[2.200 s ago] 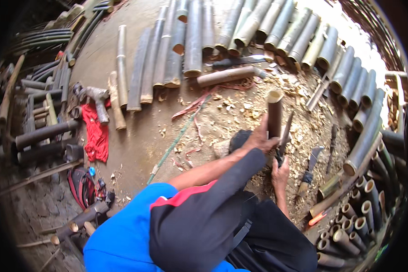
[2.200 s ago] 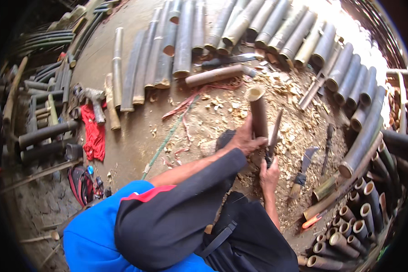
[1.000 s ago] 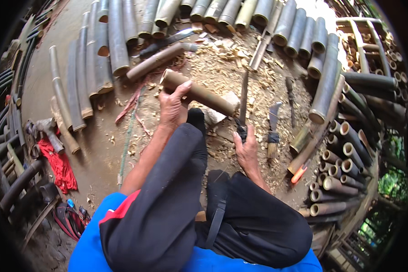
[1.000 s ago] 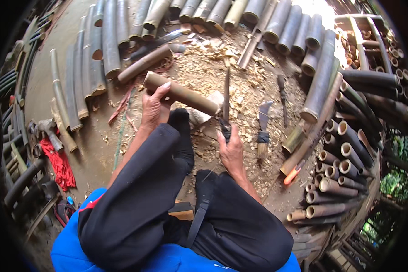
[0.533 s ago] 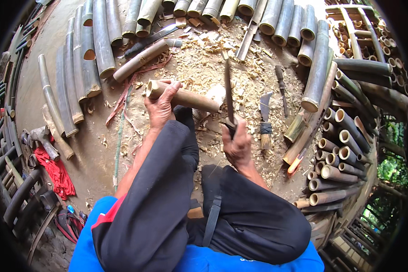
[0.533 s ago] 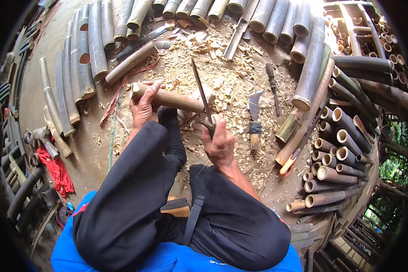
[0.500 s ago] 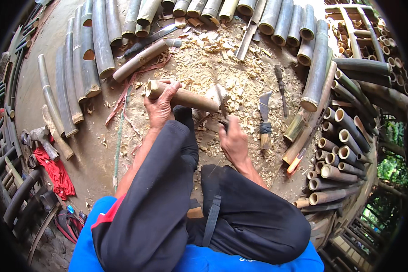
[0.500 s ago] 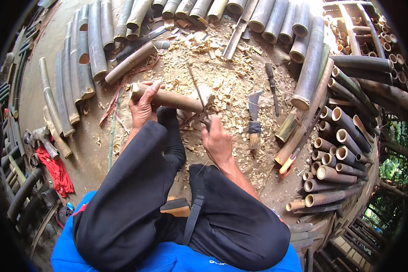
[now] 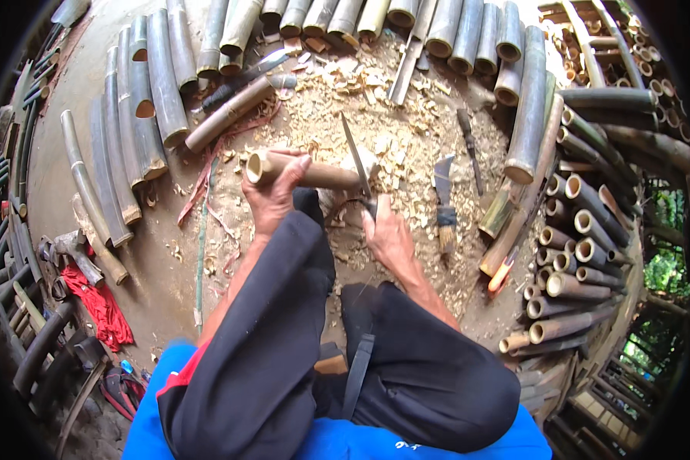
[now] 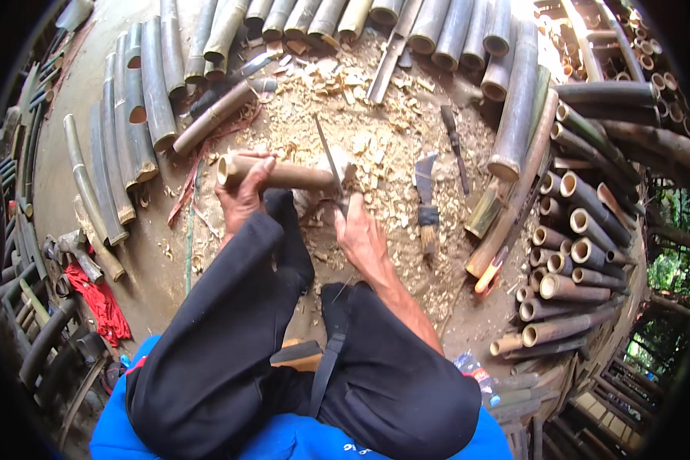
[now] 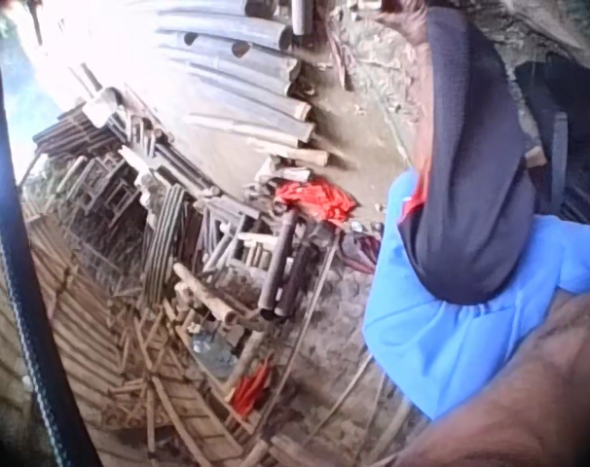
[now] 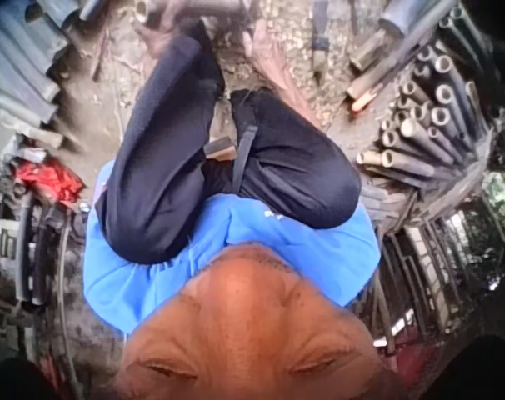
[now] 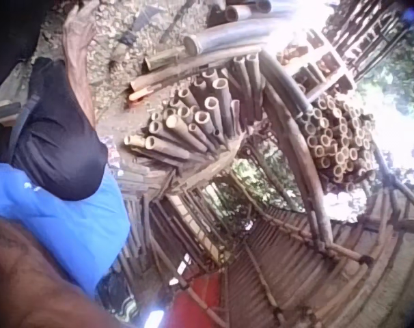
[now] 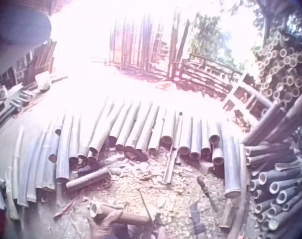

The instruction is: The person carves a hole into a bamboo pole using a knife and a mallet while sitting on the ground.

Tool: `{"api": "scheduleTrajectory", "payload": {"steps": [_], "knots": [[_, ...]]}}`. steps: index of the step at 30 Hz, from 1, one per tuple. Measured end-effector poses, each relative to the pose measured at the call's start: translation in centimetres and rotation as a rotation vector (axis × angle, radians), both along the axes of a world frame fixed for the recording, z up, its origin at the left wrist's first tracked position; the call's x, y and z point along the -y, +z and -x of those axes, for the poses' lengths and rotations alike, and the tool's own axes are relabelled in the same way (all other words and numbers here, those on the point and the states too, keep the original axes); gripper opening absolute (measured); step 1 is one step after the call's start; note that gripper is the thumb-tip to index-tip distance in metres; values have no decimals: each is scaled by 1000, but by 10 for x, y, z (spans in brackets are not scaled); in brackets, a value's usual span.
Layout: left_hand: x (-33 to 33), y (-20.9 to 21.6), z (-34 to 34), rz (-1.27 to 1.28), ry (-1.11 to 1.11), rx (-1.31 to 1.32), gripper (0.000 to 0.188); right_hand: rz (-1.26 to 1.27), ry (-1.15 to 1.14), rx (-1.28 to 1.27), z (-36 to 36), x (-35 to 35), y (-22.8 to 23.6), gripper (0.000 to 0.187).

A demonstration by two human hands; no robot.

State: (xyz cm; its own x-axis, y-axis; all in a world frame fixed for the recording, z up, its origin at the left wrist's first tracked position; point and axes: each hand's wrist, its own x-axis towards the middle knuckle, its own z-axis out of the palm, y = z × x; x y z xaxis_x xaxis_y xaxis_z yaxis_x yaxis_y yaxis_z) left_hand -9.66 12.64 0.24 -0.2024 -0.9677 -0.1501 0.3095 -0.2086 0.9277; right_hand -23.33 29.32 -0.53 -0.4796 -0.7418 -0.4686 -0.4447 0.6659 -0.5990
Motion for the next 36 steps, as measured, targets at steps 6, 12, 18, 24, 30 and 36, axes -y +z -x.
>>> {"api": "scheduleTrajectory", "payload": {"steps": [6,12,18,24,30,36], "knots": [[2,-4,-4,-74,38,-20,28,732,-38,-197,-12,10,33,32],[-1,-8,-10,-18,-31,31,27,57,-13,-3,6,6,-3,29],[5,5,-25,-31,-216,203,40,752,7,-282,3,3,33,29],[-9,-4,-30,64,-99,77,40,134,73,-105,9,-3,-5,31],[-6,-7,-26,98,-23,235,30,751,-4,-201,-5,16,69,26],[-14,-35,-41,424,-214,459,33,147,7,-121,12,4,-22,30]]}}
